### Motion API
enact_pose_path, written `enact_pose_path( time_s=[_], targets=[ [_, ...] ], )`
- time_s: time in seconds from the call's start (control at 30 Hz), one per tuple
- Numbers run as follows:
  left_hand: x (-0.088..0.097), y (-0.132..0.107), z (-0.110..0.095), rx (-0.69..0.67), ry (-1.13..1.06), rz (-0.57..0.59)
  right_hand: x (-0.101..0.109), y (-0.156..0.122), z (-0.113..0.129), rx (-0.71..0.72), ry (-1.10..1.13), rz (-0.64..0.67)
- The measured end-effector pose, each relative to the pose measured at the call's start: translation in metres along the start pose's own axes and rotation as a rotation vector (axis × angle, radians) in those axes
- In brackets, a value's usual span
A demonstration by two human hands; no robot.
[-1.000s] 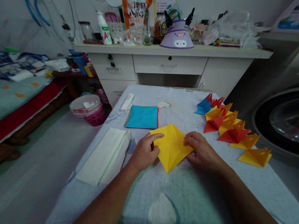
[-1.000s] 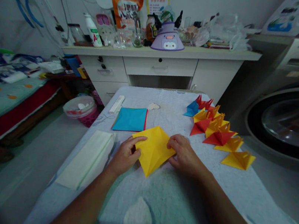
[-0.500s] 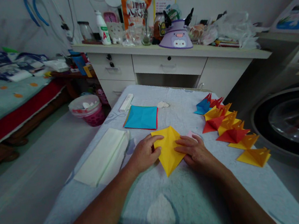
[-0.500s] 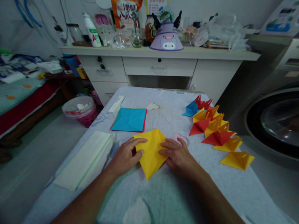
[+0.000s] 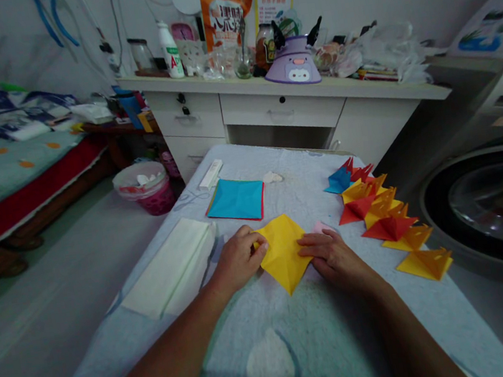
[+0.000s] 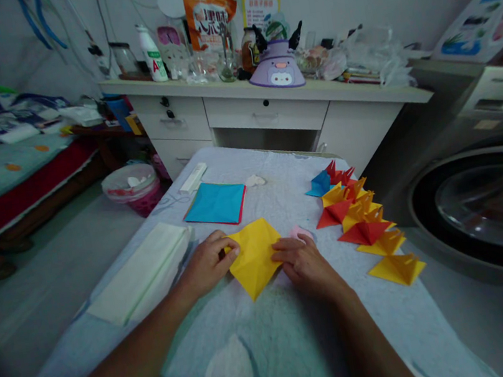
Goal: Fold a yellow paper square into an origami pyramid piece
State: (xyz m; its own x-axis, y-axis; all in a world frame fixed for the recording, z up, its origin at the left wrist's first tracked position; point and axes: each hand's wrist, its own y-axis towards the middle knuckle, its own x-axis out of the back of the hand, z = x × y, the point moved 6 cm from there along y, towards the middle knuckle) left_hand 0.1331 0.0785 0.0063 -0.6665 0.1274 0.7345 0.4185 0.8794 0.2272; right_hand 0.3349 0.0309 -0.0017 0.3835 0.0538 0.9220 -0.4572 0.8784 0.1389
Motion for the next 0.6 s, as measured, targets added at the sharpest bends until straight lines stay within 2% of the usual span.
enact_pose_path(
  time_s=[0.1, 0.17, 0.37, 0.5, 0.6],
  targets=[
    [0.005, -0.001, -0.001, -0.03, 0.092, -0.087, 0.001, 0.0, 0.001, 0.02, 0.006, -0.008],
    [0.005, -0.003, -0.005, -0.077, 0.134, -0.079, 0.001, 0.0, 0.002, 0.035, 0.009, -0.017],
    [-0.007, -0.014, -0.023, -0.289, 0.075, 0.18, 0.004, 0.0, 0.003, 0.045, 0.029, -0.056],
    [-0.011, -0.017, -0.024, -0.279, 0.048, 0.302, 0.004, -0.002, -0.001, 0.053, 0.039, -0.102],
    [-0.013, -0.016, -0.021, -0.252, 0.051, 0.332, 0.004, -0.002, -0.002, 0.07, 0.046, -0.126]
  ],
)
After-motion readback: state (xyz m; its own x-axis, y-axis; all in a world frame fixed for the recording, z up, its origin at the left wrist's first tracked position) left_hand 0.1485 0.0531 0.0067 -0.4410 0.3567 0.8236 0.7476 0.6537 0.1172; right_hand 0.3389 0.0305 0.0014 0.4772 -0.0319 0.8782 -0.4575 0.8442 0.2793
